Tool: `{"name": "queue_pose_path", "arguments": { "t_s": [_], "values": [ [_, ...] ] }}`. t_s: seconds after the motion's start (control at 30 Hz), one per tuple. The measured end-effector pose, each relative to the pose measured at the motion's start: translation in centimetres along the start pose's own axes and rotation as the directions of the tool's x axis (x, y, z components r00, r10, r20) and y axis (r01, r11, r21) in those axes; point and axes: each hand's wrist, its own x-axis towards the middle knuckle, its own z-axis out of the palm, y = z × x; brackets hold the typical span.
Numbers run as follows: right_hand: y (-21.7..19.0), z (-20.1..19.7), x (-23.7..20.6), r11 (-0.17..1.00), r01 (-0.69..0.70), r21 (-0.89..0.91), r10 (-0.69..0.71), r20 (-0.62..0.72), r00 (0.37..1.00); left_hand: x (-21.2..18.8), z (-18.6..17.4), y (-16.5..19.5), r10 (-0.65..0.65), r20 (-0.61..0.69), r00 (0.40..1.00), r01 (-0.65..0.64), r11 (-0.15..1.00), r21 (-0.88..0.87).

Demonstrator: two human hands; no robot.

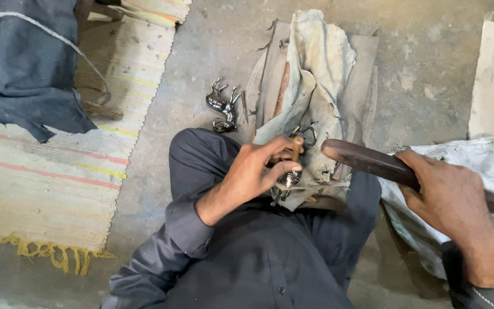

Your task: The person sits cross-legged on the floor holding a small metal animal figurine against a cloth-covered sandbag on their lap. They position a punch on the figurine with one hand and repeatedly strike the punch with a wooden mallet held in the other hand, repositioning the punch to work different spots, and occasionally turn the figurine to continue.

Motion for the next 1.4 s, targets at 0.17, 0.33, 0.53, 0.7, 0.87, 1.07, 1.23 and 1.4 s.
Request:
{"name": "queue_pose_path", "arguments": {
  "t_s": [0.17,0.33,0.53,0.7,0.87,1.07,1.23,1.4],
  "values": [
    [-0.2,0.9,0.0,0.984,-0.105,0.146,0.089,0.112,0.990,0.8,0.0,-0.3,0.097,0.180,0.979,-0.104,0.994,0.028],
    [-0.2,1.6,-0.8,0.921,0.026,0.388,0.097,-0.295,0.951,0.8,0.2,-0.7,0.135,0.209,0.968,-0.156,0.984,0.085],
    [-0.4,-0.4,-1.1,0.974,0.154,0.166,-0.084,-0.370,0.925,0.4,0.5,-0.9,0.101,0.256,0.961,-0.119,0.991,0.056],
    [-1.5,-1.9,-0.7,0.994,0.105,0.034,-0.091,-0.287,0.954,0.6,0.8,-0.9,0.100,0.284,0.953,-0.130,0.988,0.086],
    [0.5,1.5,-1.0,0.998,-0.031,-0.058,0.026,-0.093,0.995,0.0,0.1,-1.1,0.071,0.042,0.997,-0.071,0.997,-0.001],
    [3.8,13.8,-2.9,0.510,-0.288,0.810,0.478,0.011,0.878,-2.1,-1.6,-2.8,-0.142,-0.072,0.987,0.128,0.977,-0.170],
    [0.4,22.9,-7.3,0.070,-0.661,0.747,0.625,0.484,0.613,-4.5,-2.7,-4.5,-0.281,-0.064,0.958,0.279,0.960,-0.036],
    [-1.9,24.4,-10.0,0.490,-0.724,0.486,0.701,0.274,0.658,-5.5,-2.3,-5.4,-0.252,-0.001,0.968,0.251,0.966,0.067]
  ]
}}
